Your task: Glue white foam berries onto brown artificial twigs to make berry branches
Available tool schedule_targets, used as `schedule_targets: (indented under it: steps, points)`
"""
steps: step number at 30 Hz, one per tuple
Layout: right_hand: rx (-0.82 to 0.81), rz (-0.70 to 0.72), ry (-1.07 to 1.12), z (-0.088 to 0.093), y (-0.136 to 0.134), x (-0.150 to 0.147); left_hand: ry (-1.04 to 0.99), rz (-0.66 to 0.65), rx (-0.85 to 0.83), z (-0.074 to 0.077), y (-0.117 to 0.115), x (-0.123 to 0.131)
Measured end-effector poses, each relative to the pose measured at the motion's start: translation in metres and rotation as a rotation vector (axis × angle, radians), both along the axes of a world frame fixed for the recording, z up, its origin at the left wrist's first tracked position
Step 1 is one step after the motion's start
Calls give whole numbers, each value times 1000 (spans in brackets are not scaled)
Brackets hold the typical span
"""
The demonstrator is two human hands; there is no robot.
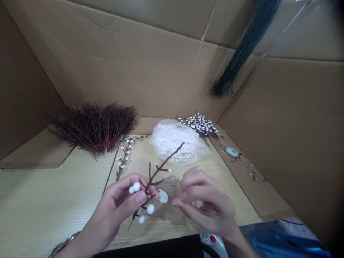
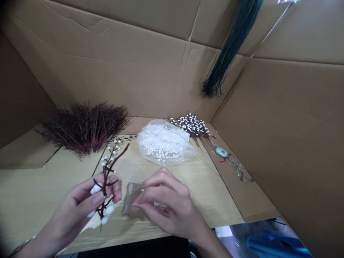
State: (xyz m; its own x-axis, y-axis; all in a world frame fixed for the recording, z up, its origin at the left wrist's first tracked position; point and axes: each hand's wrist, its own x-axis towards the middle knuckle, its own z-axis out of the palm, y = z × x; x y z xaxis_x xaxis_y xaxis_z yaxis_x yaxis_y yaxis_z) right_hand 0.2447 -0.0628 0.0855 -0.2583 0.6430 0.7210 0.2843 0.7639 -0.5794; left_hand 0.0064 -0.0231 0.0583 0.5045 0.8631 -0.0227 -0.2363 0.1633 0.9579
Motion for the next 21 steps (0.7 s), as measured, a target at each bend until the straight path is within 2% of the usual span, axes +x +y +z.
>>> schedule_targets:
  steps: [6, 10, 13, 18, 21]
  points:
    - [97, -23, -30, -8, -1, -3, 18, 54, 1, -2, 6, 4]
    - [110, -42, -81, -12, 1, -5, 16, 138, -39, -4, 14, 9]
    - [60, -59, -99, -14, 1, -6, 30, 168, -56, -8, 22, 13]
    - [9, -110, -131, -21, 9, 3, 46, 142, -16, -17, 33, 17]
    - [-178, -247, -259, -33, 32, 22, 82, 149, 41, -22, 37, 17]
